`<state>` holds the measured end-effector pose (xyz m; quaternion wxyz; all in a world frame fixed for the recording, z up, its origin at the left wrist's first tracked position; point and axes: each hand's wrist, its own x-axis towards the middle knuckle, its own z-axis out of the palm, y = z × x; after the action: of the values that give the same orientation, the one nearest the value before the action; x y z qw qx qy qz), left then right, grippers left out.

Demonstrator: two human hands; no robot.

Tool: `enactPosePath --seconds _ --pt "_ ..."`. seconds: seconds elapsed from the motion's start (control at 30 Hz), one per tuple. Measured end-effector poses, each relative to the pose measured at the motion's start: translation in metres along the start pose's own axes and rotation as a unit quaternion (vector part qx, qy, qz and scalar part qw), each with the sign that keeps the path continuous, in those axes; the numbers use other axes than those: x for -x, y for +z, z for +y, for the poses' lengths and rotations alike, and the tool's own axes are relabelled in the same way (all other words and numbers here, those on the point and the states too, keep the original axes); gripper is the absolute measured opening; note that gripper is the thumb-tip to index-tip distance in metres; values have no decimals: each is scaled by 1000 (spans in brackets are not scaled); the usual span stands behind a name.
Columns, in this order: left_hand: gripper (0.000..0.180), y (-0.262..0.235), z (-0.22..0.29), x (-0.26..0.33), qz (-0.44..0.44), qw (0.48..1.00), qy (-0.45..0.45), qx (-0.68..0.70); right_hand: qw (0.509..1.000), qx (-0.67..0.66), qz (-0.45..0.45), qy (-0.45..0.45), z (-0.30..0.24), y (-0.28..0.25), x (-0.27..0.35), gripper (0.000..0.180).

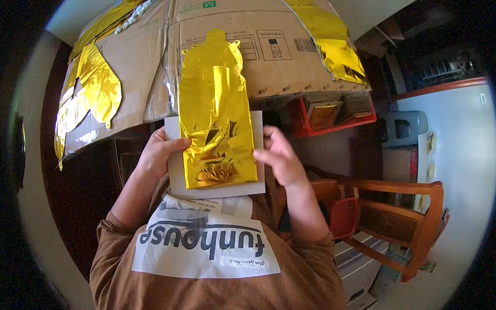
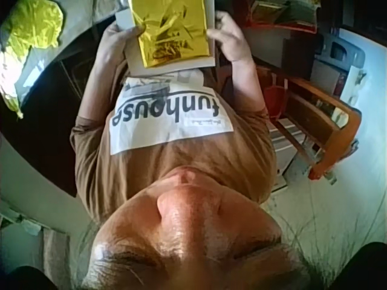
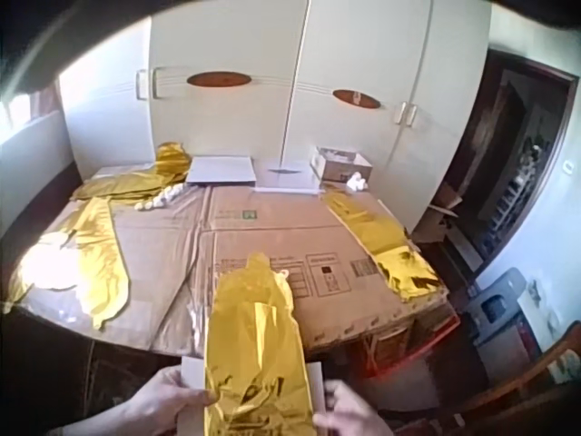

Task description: Folding and packaging gold foil letter balloons into cardboard and plastic sleeves.

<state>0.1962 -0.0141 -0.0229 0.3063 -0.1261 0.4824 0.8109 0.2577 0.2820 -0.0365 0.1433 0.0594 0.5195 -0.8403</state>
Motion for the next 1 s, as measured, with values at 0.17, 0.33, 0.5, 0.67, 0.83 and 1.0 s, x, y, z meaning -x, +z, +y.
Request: enactPosePath --seconds 0.17,0.33,0.5,0.67,0.83,1.0 --pt "40 -5 0 1 -4 999 -24 -33 985 93 -25 -144 -10 13 -31 88" --pt "68 -6 7 6 3 969 114 -219 978 147 -74 -125 -6 3 -38 64" --pt "89 0 13 16 -70 948 249 -185 986 139 -77 -55 -20 7 -31 53" --pt "80 -1 40 34 -138 911 227 -314 986 144 -69 -45 -41 20 -17 44" --pt "59 18 49 62 -69 965 139 -214 982 181 -55 -27 -63 36 10 29" --pt "46 21 60 94 -56 972 66 -217 959 221 -110 -142 -69 39 31 25"
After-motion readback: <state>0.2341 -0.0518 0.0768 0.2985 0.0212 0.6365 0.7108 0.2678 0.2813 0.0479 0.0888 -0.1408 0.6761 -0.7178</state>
